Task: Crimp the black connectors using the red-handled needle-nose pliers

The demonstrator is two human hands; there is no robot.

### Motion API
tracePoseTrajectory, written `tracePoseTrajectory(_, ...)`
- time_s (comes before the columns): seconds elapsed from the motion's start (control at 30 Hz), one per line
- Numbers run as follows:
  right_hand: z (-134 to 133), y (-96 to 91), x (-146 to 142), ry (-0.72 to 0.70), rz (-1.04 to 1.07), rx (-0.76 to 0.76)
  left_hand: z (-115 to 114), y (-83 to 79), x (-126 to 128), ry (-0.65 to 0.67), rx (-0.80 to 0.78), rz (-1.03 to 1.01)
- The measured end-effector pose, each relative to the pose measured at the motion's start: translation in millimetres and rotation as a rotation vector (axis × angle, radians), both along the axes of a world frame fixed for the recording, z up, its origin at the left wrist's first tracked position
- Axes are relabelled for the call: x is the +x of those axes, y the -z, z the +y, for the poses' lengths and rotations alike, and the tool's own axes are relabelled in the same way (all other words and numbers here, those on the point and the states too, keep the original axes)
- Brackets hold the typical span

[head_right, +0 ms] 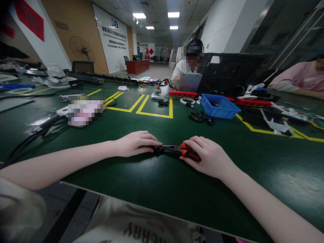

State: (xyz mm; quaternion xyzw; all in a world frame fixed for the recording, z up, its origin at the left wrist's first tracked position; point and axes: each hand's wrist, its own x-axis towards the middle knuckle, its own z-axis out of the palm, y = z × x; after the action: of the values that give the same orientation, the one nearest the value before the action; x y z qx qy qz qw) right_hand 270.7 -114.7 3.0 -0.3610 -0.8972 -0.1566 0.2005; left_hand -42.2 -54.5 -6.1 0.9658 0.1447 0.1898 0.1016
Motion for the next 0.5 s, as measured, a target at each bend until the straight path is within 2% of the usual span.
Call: tracePoseTrajectory(0.5,-0.1,2.1,0.3,-0.022,-0.009,0.073,0.9,0.0,-0.3,0.001,-0.004,-0.009)
